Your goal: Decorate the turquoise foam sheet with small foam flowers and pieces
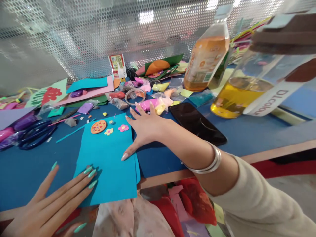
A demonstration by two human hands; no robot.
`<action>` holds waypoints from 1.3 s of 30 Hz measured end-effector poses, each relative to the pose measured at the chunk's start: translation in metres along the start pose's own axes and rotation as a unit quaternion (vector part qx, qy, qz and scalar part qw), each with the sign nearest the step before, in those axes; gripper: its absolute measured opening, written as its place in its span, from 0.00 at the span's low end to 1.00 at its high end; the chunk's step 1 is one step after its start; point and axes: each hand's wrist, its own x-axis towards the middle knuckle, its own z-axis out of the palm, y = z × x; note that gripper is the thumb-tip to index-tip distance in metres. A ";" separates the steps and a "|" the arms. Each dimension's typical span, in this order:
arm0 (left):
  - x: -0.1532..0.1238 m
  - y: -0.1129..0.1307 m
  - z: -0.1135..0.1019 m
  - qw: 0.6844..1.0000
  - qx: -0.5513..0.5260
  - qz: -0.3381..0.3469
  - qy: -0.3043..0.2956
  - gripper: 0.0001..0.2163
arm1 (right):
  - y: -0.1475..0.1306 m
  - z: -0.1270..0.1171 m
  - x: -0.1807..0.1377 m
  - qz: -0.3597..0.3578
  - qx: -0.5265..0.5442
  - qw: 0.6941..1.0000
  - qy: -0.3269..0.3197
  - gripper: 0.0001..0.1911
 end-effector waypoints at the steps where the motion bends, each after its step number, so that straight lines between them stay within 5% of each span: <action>1: 0.000 0.000 0.000 1.000 0.000 -0.002 0.000 0.25 | 0.000 0.001 0.000 -0.003 -0.002 1.000 0.003 0.68; 8: 0.047 -0.022 -0.002 0.999 -0.030 -0.005 -0.040 0.32 | 0.002 0.005 0.002 -0.016 -0.027 0.999 0.023 0.63; 11: 0.053 -0.032 -0.001 0.998 -0.026 -0.052 -0.003 0.31 | -0.001 0.003 0.000 -0.006 -0.031 0.999 0.012 0.64; 23: 0.006 -0.016 0.001 0.988 -0.021 -0.137 0.061 0.24 | -0.001 0.004 0.000 -0.009 -0.021 1.000 0.020 0.65; 28: 0.005 -0.010 0.004 0.992 0.004 -0.125 0.012 0.27 | -0.004 0.002 -0.001 -0.003 -0.021 1.000 0.015 0.66; 33: 0.040 -0.026 0.000 0.989 -0.028 -0.131 -0.059 0.32 | -0.002 0.004 0.000 -0.005 -0.023 1.000 0.016 0.66; 39: 0.058 -0.034 -0.001 0.986 -0.077 -0.137 -0.060 0.31 | -0.004 0.002 -0.002 0.010 -0.042 0.999 -0.002 0.67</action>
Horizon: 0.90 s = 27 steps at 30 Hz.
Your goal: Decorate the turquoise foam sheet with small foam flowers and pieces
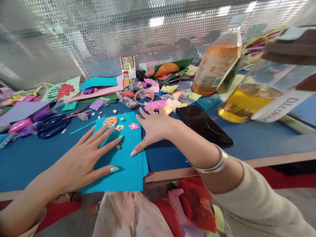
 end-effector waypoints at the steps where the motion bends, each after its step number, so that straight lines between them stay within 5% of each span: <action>1: -0.007 0.001 0.000 1.000 0.004 0.005 0.007 0.32 | -0.001 -0.001 -0.001 0.004 0.000 1.000 -0.002 0.68; 9: -0.072 0.016 0.004 0.995 0.027 -0.034 0.092 0.29 | -0.001 -0.002 0.000 0.006 -0.022 1.000 -0.018 0.71; 14: -0.046 0.015 0.013 0.997 0.059 0.010 0.049 0.33 | 0.000 0.001 0.003 -0.001 -0.013 1.000 0.005 0.70; 19: -0.012 0.001 0.008 0.998 0.030 -0.016 0.059 0.35 | 0.000 0.002 0.002 -0.004 -0.001 1.000 0.005 0.69; 22: -0.008 -0.002 0.002 0.994 0.019 -0.046 0.097 0.32 | 0.001 0.003 0.002 -0.009 -0.001 1.000 0.011 0.69; 27: -0.014 0.008 0.008 0.997 0.016 -0.023 0.073 0.31 | 0.001 0.004 0.004 0.002 -0.003 1.000 0.000 0.70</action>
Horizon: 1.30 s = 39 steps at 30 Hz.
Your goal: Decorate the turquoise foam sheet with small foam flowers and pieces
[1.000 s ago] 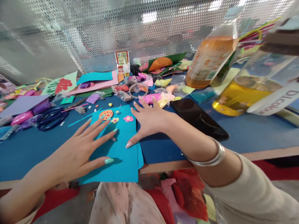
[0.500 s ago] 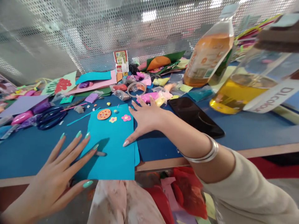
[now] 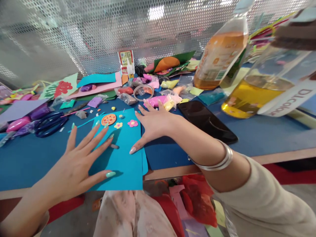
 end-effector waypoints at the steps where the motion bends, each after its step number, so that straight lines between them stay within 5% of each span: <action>1: -0.003 0.003 0.001 1.000 0.003 0.001 0.002 0.31 | 0.000 0.000 0.000 0.005 -0.002 1.000 -0.003 0.70; 8: -0.045 0.027 -0.005 0.997 0.047 -0.045 0.035 0.29 | 0.000 -0.001 0.000 0.000 0.006 1.000 0.014 0.68; 11: -0.056 0.040 -0.002 0.998 0.060 -0.001 0.024 0.32 | 0.000 0.000 0.001 -0.013 0.017 1.000 0.015 0.69; 22: 0.013 0.023 -0.007 0.994 -0.001 0.080 -0.074 0.33 | -0.002 -0.004 -0.002 -0.014 0.011 1.000 -0.009 0.65; 32: -0.070 0.007 0.010 1.000 0.001 0.021 0.007 0.23 | 0.000 -0.004 -0.004 -0.035 0.035 0.999 0.014 0.66; 39: -0.017 -0.011 -0.002 0.998 -0.047 0.020 -0.025 0.20 | 0.000 -0.009 -0.009 -0.060 0.045 0.997 0.018 0.66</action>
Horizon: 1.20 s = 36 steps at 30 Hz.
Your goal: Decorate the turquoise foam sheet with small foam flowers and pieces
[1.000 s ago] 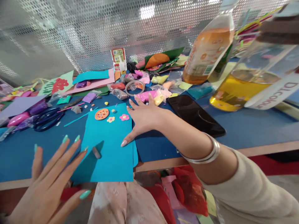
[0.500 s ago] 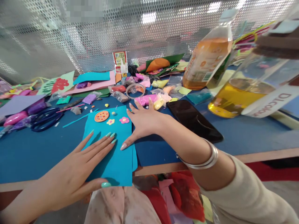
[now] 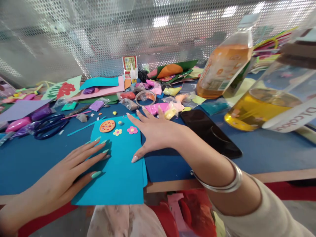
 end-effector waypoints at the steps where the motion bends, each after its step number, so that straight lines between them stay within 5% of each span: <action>1: 0.006 -0.002 0.000 1.000 0.000 0.000 -0.003 0.20 | 0.001 0.000 0.000 -0.002 0.005 1.000 0.002 0.66; 4: 0.014 -0.009 0.005 1.000 0.000 -0.002 0.011 0.16 | 0.001 0.001 0.003 -0.021 0.023 0.999 0.023 0.63; 7: 0.016 -0.016 0.009 0.998 -0.004 0.013 0.053 0.12 | -0.004 0.001 0.007 -0.050 0.041 0.989 0.131 0.52; 10: 0.021 -0.021 0.005 0.994 -0.008 0.046 0.103 0.09 | -0.013 0.001 0.011 -0.086 0.084 0.952 0.283 0.33; 13: 0.035 -0.023 -0.005 0.985 -0.034 0.067 0.158 0.07 | -0.021 0.003 0.013 -0.108 0.193 0.911 0.348 0.20; 19: 0.090 -0.022 -0.012 0.954 -0.079 0.054 0.283 0.14 | -0.017 0.003 0.016 -0.087 0.462 0.854 0.224 0.25; 24: 0.111 -0.024 0.000 0.924 -0.076 0.052 0.372 0.12 | -0.009 -0.004 0.018 -0.045 0.550 0.820 0.151 0.19; 30: 0.101 -0.028 0.014 0.933 -0.067 0.077 0.345 0.10 | -0.009 0.000 0.022 0.010 0.570 0.812 0.124 0.16; 36: 0.103 -0.031 0.014 0.941 -0.017 0.110 0.319 0.08 | -0.006 0.004 0.025 -0.003 0.528 0.843 0.101 0.09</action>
